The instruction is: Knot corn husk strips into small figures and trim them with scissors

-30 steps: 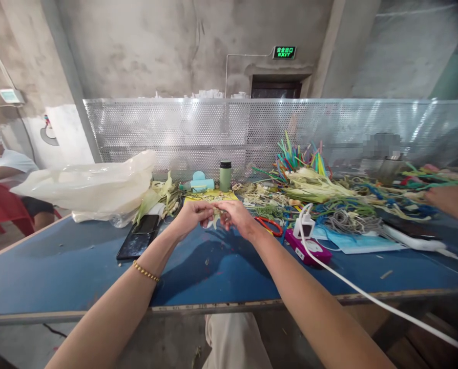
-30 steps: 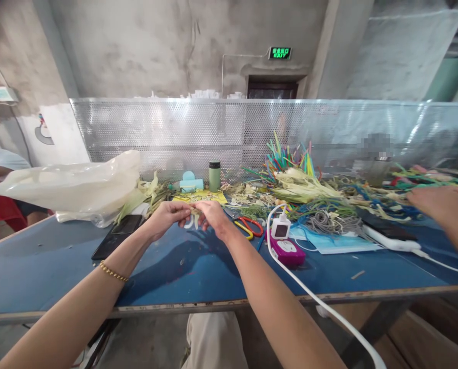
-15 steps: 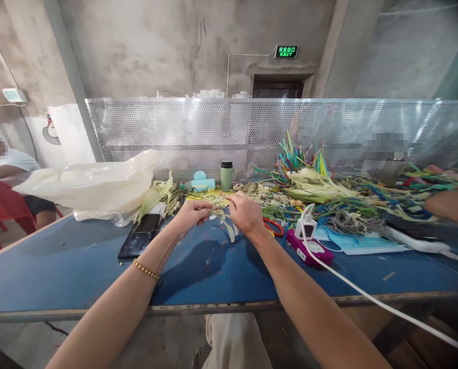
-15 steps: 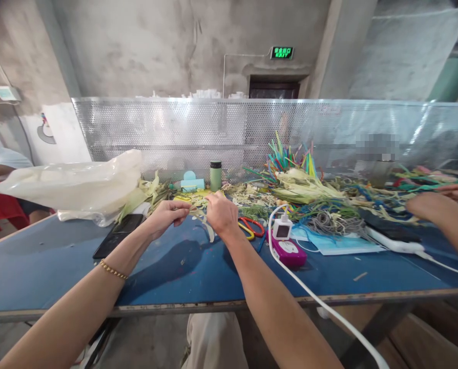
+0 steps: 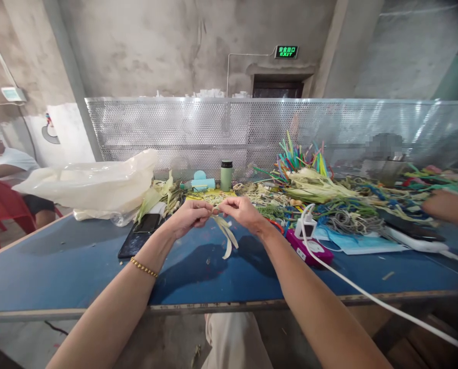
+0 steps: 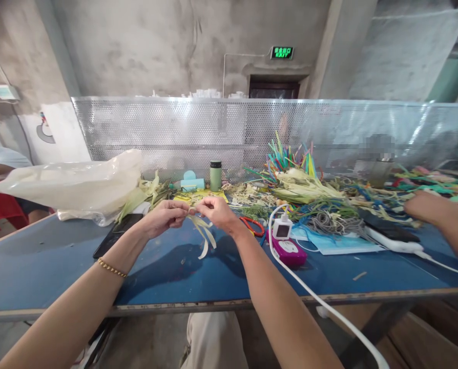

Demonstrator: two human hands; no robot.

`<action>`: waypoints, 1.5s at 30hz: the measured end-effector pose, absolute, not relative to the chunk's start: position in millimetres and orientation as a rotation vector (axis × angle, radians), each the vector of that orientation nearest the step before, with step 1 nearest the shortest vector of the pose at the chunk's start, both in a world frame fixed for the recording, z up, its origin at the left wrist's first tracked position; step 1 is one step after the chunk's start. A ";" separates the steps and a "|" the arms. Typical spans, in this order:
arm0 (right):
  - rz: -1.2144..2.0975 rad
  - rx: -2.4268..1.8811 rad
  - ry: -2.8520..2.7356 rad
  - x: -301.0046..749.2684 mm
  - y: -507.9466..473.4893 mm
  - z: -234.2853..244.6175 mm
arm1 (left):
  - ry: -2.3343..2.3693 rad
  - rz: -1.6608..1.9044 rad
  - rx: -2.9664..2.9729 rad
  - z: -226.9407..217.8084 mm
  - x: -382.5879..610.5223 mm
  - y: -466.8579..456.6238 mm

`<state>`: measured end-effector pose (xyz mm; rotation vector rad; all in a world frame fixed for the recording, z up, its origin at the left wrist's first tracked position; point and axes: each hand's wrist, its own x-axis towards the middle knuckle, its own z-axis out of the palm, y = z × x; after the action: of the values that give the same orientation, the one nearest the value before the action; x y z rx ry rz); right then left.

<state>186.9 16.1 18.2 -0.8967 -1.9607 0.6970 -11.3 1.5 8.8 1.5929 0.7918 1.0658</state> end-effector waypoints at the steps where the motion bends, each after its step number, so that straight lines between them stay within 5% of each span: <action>1: 0.720 -0.890 -1.939 188.3 15.5 19.1 | 0.829 1.076 1.623 8.7 -11.5 2.0; 16: 0.759 -0.881 -1.874 192.2 16.7 20.0 | 1.110 0.774 1.990 -2.7 -3.4 1.8; 22: 0.564 -0.818 -2.036 174.0 4.4 17.2 | 1.185 1.029 1.733 -16.5 12.0 8.6; 29: 1.355 -0.616 -2.393 172.1 -21.2 25.3 | 0.875 1.395 1.112 -13.7 11.6 16.0; 36: 0.779 -0.867 -1.694 181.4 14.0 19.0 | 0.702 1.471 1.180 -12.6 7.3 20.6; 45: 0.582 -0.879 -1.679 177.6 19.8 15.5 | 0.824 1.440 1.434 -22.0 19.3 20.0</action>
<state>177.6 19.8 15.5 -0.8786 -1.6787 0.5816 19.3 20.0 -22.0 1.4344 0.8238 1.4399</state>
